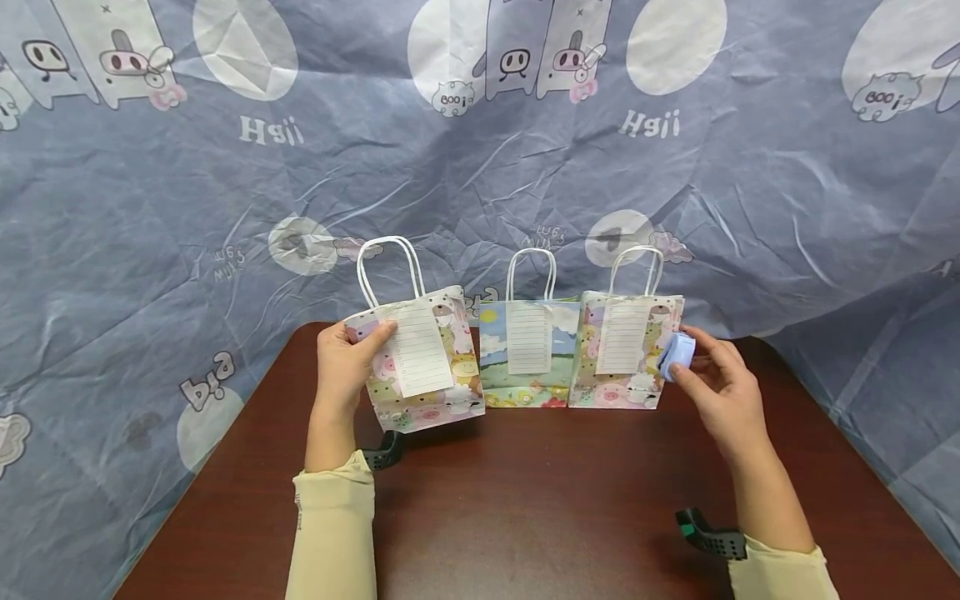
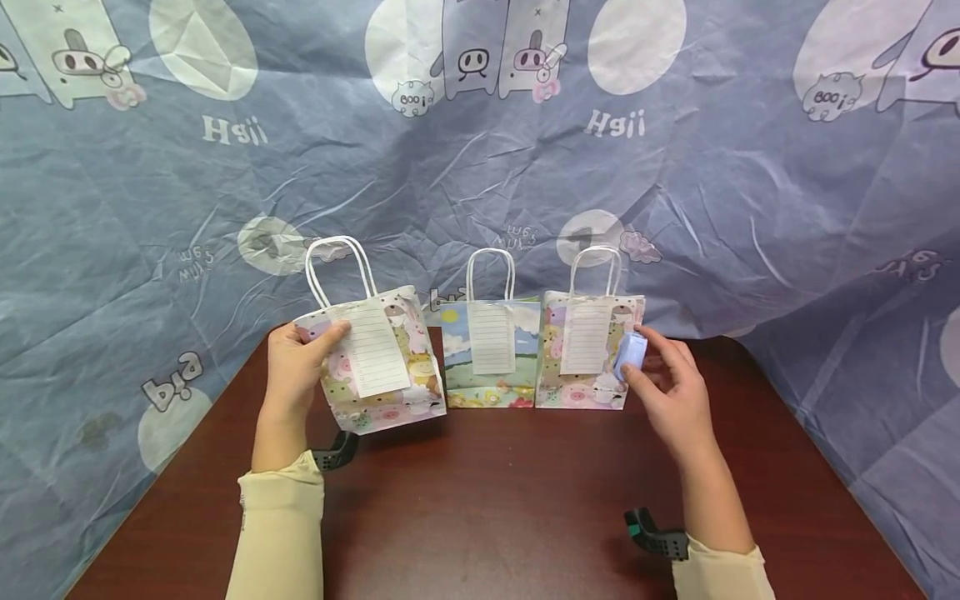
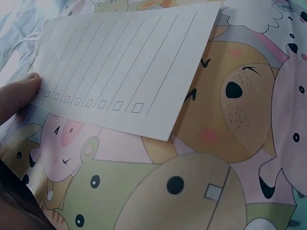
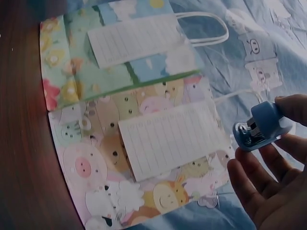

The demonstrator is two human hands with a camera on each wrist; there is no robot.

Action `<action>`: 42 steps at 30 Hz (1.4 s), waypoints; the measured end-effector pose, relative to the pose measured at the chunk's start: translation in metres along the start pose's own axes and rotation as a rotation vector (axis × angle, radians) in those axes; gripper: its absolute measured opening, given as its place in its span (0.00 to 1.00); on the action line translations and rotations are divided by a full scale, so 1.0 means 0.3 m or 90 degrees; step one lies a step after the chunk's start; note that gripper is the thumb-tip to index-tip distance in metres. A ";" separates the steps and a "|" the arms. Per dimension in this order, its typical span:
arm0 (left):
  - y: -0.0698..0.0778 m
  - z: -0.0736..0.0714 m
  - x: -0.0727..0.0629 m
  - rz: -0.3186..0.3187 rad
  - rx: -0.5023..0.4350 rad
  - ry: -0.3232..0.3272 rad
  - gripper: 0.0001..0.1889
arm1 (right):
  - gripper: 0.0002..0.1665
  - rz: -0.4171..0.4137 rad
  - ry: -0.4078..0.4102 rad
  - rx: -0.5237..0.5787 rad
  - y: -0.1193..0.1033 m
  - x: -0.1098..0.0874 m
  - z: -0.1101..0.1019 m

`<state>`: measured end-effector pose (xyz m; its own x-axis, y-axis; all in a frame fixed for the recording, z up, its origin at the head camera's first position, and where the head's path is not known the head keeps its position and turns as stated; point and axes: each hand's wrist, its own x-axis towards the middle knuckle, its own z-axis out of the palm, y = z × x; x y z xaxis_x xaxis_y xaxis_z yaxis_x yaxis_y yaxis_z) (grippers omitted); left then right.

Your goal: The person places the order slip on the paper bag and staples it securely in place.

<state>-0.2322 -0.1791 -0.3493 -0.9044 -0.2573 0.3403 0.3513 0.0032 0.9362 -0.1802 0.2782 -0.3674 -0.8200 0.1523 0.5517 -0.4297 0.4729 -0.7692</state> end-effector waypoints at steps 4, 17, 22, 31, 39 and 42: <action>-0.011 -0.024 0.006 -0.005 0.009 0.022 0.10 | 0.31 0.022 -0.037 -0.056 0.033 0.004 -0.025; -0.093 -0.040 0.038 -0.028 0.044 0.105 0.25 | 0.31 0.173 -0.263 -0.198 0.157 0.000 -0.108; -0.122 -0.028 0.044 -0.034 0.048 0.100 0.13 | 0.34 0.221 -0.300 -0.203 0.215 -0.003 -0.133; -0.161 -0.014 0.056 -0.041 0.091 0.103 0.12 | 0.38 0.300 -0.339 -0.188 0.322 -0.023 -0.157; -0.183 -0.007 0.058 -0.053 0.094 0.094 0.17 | 0.40 0.338 -0.338 -0.210 0.381 -0.038 -0.149; -0.195 -0.007 0.057 -0.059 0.098 0.093 0.17 | 0.40 0.340 -0.328 -0.220 0.389 -0.042 -0.147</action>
<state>-0.2677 -0.1856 -0.3983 -0.8823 -0.4006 0.2470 0.2179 0.1174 0.9689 -0.2034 0.3696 -0.4498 -0.9881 0.0545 -0.1437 0.1402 0.7030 -0.6972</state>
